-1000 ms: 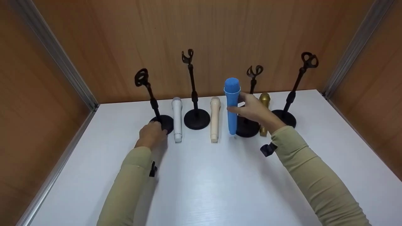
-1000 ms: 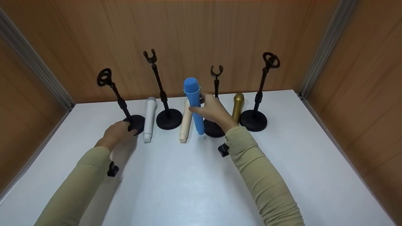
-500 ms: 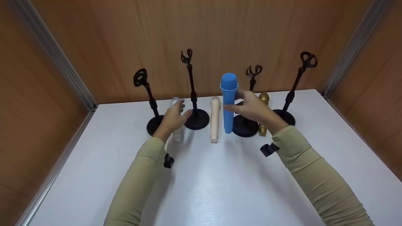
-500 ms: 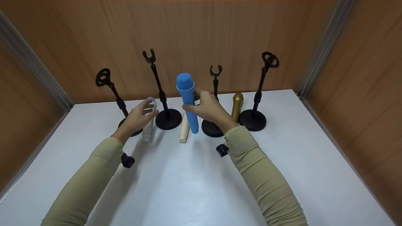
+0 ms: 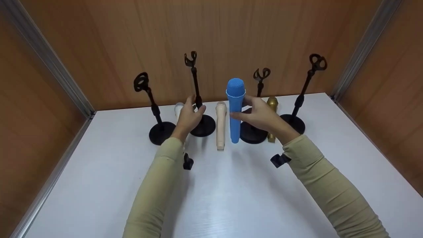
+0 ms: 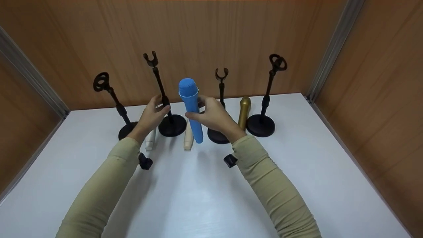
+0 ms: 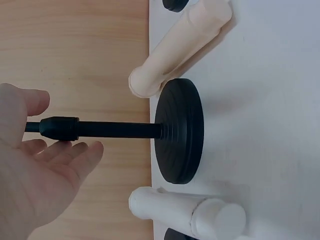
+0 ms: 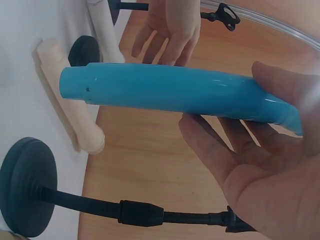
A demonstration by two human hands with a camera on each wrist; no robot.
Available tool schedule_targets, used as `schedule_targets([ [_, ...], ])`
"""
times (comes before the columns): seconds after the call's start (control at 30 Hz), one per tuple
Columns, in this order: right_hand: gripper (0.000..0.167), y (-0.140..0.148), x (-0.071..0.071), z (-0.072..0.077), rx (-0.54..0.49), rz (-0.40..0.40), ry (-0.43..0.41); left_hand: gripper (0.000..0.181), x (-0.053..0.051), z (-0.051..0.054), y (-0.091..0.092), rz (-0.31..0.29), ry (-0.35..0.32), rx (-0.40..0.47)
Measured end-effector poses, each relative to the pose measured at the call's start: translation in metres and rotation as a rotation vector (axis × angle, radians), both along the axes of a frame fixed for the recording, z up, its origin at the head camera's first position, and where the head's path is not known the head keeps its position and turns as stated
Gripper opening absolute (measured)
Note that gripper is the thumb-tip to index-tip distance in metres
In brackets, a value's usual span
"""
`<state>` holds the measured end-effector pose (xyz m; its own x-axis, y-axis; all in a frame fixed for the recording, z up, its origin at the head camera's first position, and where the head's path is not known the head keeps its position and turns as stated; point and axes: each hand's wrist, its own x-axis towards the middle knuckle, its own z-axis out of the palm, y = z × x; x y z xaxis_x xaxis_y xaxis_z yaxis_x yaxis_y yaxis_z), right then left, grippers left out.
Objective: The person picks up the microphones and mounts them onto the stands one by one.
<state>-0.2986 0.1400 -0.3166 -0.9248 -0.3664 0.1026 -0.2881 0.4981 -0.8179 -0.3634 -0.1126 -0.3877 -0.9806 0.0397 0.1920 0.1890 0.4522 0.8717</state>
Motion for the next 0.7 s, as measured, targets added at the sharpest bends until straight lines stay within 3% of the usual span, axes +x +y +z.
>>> schedule_targets([
  [0.27, 0.069, 0.0009, 0.0005, -0.0046, 0.025, 0.002, -0.019, 0.071, 0.0019, -0.0019, 0.0040, 0.026, -0.053, -0.050],
  [0.7, 0.067, 0.0047, 0.0017, -0.0067, 0.008, 0.016, -0.028, 0.055, 0.0021, -0.0087, 0.0063, 0.026, -0.033, -0.039],
])
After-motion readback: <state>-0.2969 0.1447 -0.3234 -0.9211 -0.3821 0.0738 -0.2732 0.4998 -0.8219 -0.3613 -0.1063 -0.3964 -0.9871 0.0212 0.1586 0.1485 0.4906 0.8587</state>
